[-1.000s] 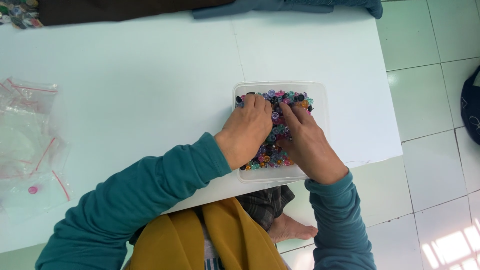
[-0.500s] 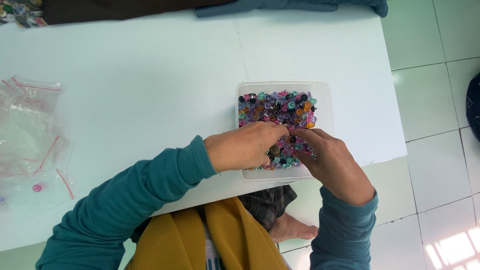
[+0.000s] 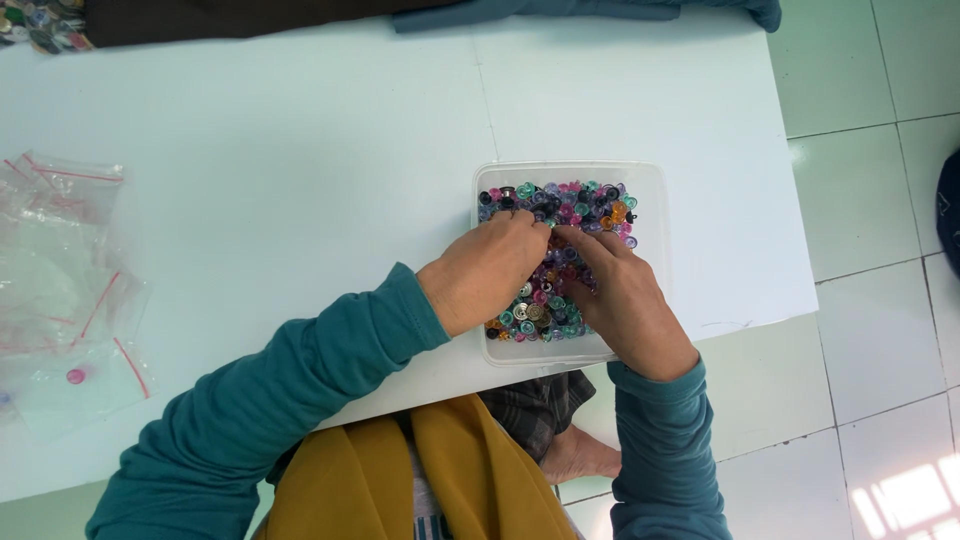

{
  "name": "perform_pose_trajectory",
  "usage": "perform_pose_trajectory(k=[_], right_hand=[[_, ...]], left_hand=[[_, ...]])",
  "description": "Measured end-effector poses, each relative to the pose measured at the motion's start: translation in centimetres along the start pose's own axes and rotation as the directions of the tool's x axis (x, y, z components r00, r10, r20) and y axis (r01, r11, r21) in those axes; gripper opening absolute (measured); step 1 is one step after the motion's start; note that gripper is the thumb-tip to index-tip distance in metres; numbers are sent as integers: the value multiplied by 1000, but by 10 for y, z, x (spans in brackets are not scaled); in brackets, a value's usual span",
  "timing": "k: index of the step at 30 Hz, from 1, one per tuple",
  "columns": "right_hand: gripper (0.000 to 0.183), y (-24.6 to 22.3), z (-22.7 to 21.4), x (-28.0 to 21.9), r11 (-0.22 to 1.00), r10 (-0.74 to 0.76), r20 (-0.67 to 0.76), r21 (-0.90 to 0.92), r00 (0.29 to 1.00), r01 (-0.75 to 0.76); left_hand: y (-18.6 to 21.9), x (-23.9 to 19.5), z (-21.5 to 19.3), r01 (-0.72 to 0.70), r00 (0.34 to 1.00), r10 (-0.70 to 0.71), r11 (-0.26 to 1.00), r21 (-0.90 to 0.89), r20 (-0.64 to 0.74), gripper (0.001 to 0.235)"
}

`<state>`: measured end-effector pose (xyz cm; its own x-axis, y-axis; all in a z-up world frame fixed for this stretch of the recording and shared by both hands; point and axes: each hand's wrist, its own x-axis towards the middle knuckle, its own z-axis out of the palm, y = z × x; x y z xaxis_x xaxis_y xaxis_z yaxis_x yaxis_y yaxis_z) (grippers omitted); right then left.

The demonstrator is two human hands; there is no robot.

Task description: Sorting small decorative buttons and placing them into individual plastic resealable bags

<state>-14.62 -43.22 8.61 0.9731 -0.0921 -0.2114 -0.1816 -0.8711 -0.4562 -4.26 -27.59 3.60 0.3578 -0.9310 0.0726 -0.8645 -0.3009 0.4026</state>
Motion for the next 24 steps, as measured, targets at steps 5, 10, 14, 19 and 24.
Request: perform_pose_trajectory(k=[5,10,14,19,24], right_hand=[[61,-8,-7,-6,1000,-11,-57,-12,998,10],[56,-12,-13,-21,998,-33,-113,-54,993,27],[29,-13,-11,-37,988,-117,-191,-122,975,94],[16,-15,8,-39,975,-207,-201,-125,957,185],[17,-13,21,-34,964,-206,-134,-198,969,178]], left_hand=[[-2,-4,-5,24,1000,-22,988,-150,17,13],[-9,-4,4,6,999,1,984,-177,36,12],[-9,-3,4,22,998,-9,971,-236,56,12],[-4,-4,-2,15,1000,-12,964,-264,12,11],[-4,-7,8,-20,998,7,983,-184,-69,8]])
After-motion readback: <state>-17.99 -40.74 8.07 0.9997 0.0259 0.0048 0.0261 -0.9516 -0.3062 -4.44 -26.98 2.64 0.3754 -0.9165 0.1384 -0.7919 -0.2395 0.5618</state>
